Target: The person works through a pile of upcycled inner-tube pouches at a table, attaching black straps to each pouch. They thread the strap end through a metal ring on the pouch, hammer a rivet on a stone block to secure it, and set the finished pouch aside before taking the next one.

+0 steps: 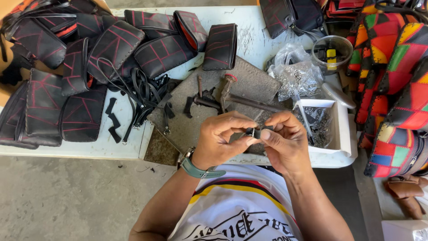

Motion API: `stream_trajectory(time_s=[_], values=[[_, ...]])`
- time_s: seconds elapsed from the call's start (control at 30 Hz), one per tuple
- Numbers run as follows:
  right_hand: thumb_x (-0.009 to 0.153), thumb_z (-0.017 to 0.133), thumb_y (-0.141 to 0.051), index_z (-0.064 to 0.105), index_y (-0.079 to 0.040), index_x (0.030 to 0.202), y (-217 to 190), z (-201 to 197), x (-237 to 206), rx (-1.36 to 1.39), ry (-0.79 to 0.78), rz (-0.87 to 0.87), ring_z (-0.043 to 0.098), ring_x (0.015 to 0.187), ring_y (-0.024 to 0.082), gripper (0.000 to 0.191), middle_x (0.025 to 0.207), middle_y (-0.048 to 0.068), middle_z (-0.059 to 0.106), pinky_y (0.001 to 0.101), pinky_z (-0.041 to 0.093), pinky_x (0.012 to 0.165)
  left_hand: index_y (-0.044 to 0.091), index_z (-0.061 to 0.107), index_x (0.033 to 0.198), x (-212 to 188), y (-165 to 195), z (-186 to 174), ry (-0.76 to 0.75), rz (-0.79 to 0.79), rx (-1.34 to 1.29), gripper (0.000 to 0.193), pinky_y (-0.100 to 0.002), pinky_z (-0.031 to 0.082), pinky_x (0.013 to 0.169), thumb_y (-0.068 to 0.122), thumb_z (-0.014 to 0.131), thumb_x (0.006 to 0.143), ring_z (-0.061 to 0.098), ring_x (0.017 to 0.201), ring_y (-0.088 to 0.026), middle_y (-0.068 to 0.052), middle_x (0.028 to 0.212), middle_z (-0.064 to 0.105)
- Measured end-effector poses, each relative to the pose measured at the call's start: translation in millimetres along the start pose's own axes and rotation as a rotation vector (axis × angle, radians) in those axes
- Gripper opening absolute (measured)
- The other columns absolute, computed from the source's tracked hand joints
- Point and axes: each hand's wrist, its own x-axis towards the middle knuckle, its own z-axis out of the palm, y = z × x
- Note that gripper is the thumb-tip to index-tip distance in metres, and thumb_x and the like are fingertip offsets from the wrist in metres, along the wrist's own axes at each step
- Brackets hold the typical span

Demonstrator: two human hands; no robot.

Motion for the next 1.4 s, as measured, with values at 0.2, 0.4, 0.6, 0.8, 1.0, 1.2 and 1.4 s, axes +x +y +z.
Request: stream_trajectory(time_s=[0.2, 0.4, 0.6, 0.8, 1.0, 1.2, 1.4], values=[[0.09, 0.078, 0.008, 0.067, 0.001, 0.115, -8.7, 6.9, -0.9, -0.537, -0.134, -0.276, 0.067, 0.096, 0.017, 0.029, 0.11, 0.013, 0.069, 0.0294, 0.057, 0.088, -0.006, 0.066, 0.118, 0.9, -0.9, -1.8, 0.006, -0.026, -0.095, 0.028, -0.031, 0.061, 0.098, -0.016, 0.072, 0.092, 0.07, 0.11, -0.018, -0.015, 0.119, 0.067], [0.082, 0.083, 0.001, 0.068, 0.0, 0.106, -41.0, 22.1, 12.6, -1.086, -0.285, -0.586, 0.07, 0.102, 0.023, 0.028, 0.109, 0.014, 0.068, 0.0306, 0.059, 0.082, -0.005, 0.066, 0.113, 2.3, 12.9, -11.2, -0.036, 0.003, 0.077, 0.027, -0.03, 0.063, 0.092, -0.014, 0.074, 0.089, 0.071, 0.102, -0.015, -0.013, 0.112, 0.07], [0.078, 0.085, 0.001, 0.073, -0.003, 0.093, -55.1, 41.2, 18.5, -1.4, -0.472, -0.805, 0.074, 0.089, 0.024, 0.02, 0.1, 0.014, 0.07, 0.0336, 0.062, 0.07, -0.005, 0.068, 0.11, 2.8, 15.2, -10.6, -0.054, -0.088, 0.091, 0.024, -0.029, 0.064, 0.089, -0.012, 0.076, 0.089, 0.072, 0.097, -0.013, -0.01, 0.107, 0.071], [0.083, 0.083, 0.001, 0.067, -0.002, 0.088, -63.8, 43.8, 15.8, -1.278, -0.418, -0.835, 0.074, 0.081, 0.021, 0.017, 0.096, 0.014, 0.07, 0.0301, 0.062, 0.064, -0.006, 0.067, 0.111, 5.4, 20.4, -9.8, -0.115, -0.105, -0.015, 0.025, -0.03, 0.064, 0.091, -0.011, 0.076, 0.089, 0.072, 0.1, -0.015, -0.012, 0.109, 0.07], [0.084, 0.081, -0.001, 0.058, -0.003, 0.085, -50.9, 43.3, 2.6, -1.061, -0.269, -0.687, 0.068, 0.072, 0.011, 0.022, 0.089, 0.014, 0.069, 0.0232, 0.055, 0.061, -0.007, 0.069, 0.116, 2.8, 27.1, 0.0, -0.142, -0.065, -0.058, 0.029, -0.031, 0.064, 0.089, -0.01, 0.077, 0.088, 0.072, 0.104, -0.017, -0.014, 0.112, 0.07], [0.084, 0.08, 0.002, 0.058, -0.004, 0.084, -35.5, 42.3, 1.3, -0.941, -0.147, -0.657, 0.063, 0.067, 0.009, 0.023, 0.089, 0.016, 0.071, 0.0183, 0.047, 0.053, -0.005, 0.07, 0.119, 1.2, 18.6, 8.6, -0.049, -0.058, -0.108, 0.029, -0.022, 0.059, 0.077, -0.008, 0.076, 0.091, 0.067, 0.09, -0.007, -0.014, 0.118, 0.071], [0.083, 0.082, 0.003, 0.062, 0.0, 0.091, -37.9, 38.2, 6.4, -0.973, -0.192, -0.642, 0.072, 0.087, 0.018, 0.022, 0.099, 0.02, 0.07, 0.0263, 0.059, 0.072, -0.004, 0.071, 0.117, 2.8, 11.2, 6.0, -0.009, -0.051, -0.047, 0.029, -0.015, 0.044, 0.065, -0.01, 0.076, 0.089, 0.054, 0.077, 0.0, -0.015, 0.12, 0.07]])
